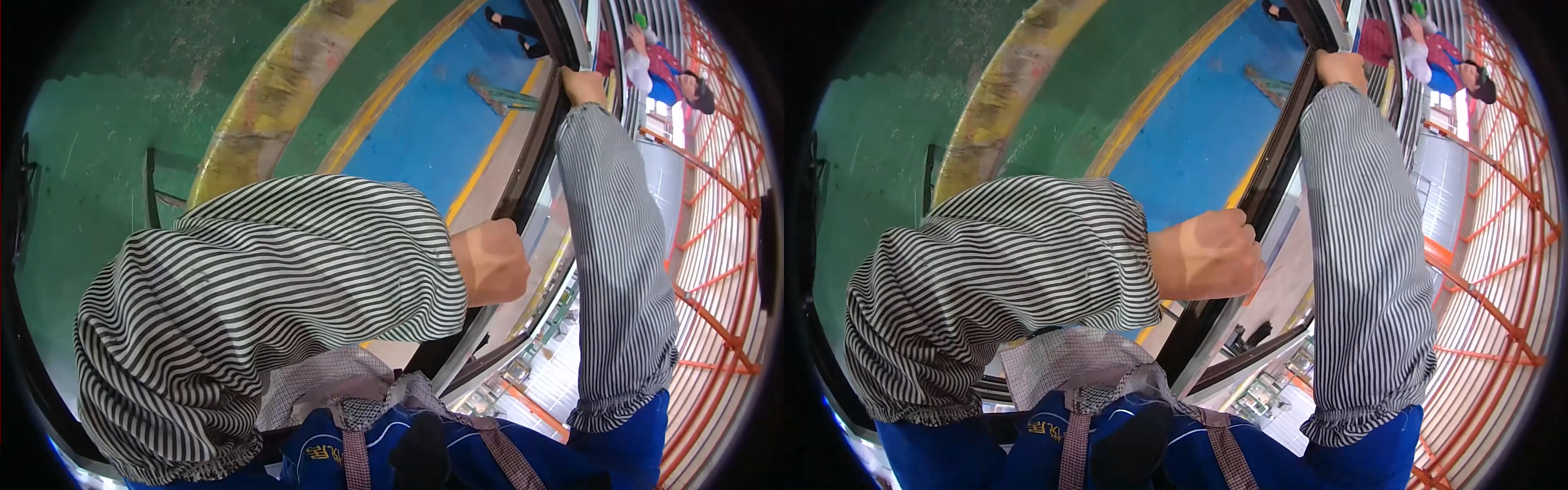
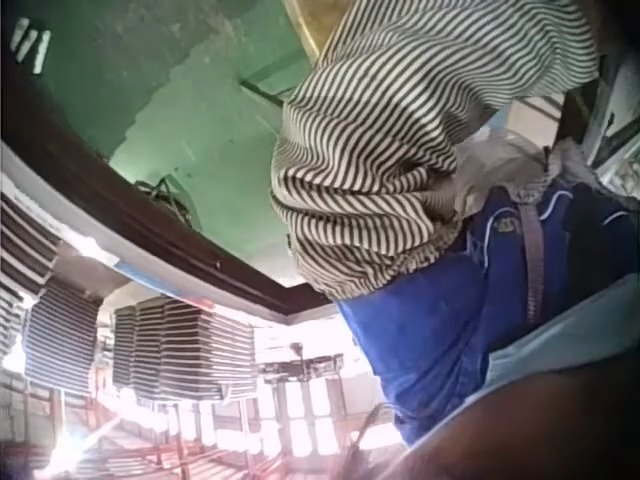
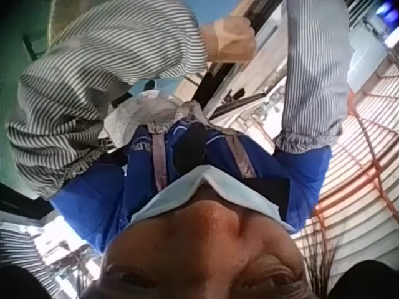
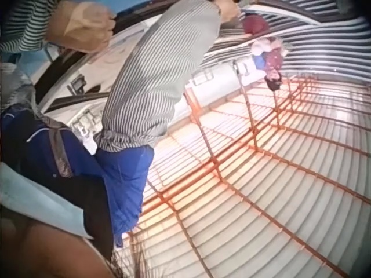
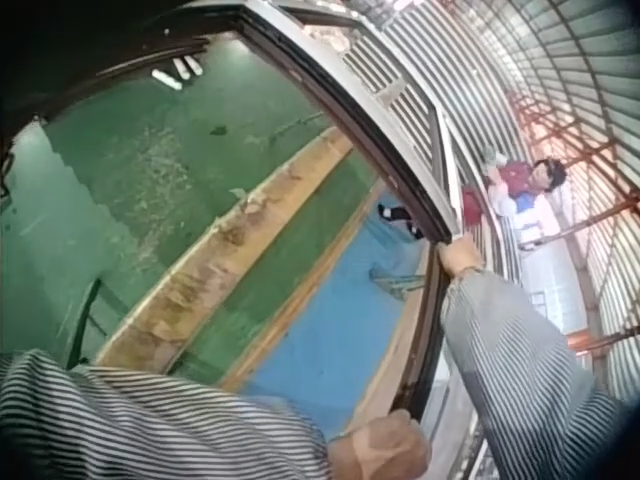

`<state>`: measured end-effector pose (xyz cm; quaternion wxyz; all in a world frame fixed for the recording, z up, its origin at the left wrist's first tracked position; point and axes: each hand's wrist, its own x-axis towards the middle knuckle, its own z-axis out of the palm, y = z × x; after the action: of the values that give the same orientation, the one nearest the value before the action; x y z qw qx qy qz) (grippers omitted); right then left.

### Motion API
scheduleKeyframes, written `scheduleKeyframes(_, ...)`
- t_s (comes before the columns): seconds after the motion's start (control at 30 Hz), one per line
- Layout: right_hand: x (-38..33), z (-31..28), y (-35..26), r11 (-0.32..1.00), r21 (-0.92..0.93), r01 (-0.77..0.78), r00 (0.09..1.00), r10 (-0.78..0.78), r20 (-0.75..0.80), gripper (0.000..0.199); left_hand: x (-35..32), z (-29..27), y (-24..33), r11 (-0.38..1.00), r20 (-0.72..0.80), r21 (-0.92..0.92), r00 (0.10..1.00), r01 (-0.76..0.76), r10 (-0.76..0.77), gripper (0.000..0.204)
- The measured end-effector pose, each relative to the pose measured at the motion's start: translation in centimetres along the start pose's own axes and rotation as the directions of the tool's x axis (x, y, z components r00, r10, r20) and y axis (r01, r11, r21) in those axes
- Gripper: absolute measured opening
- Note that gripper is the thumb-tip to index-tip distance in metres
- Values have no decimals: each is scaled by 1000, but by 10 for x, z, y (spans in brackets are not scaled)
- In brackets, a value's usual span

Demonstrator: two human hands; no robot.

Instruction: Assemble metal or plastic window frames by inserting rubber gaskets and joining components.

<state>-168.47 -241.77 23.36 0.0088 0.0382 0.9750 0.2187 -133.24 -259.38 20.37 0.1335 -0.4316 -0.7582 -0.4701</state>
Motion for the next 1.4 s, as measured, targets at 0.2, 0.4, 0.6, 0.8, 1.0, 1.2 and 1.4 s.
scheduleKeyframes(0.2, 6, -6, 3, 913, -227, 340, 940, -337, 55, 64, -15, 5, 12, 995, -37, 77, 998, -57, 60, 7)
scheduleKeyframes(0.4, -18, 14, 12, 982, 186, -6, 994, 25, -102, 72, -7, 21, 10, 985, -11, 95, 989, -147, 149, 6)
scheduleKeyframes(0.6, -143, -12, -14, 996, 82, 44, 999, -46, 24, 92, -11, 0, 19, 991, 91, 73, 990, -115, 108, 9)
scheduleKeyframes(0.8, -257, -2, 16, 944, 192, 268, 958, -240, -161, 92, -6, 9, 7, 986, -53, 94, 988, -139, 145, 8)
scheduleKeyframes(1.0, -397, -12, 25, 877, 404, 260, 965, -255, -68, 91, 7, -24, -74, 954, -293, 235, 949, 186, -113, 9)
scheduleKeyframes(1.2, -444, 7, 43, 591, 806, -26, 997, -43, 64, 63, 13, -55, -106, 839, 236, 300, 817, 454, -527, 56)
scheduleKeyframes(1.4, -447, 16, 29, 687, 722, 80, 997, -46, -66, 63, -31, -2, -97, 833, -312, 400, 911, 383, -269, 16)
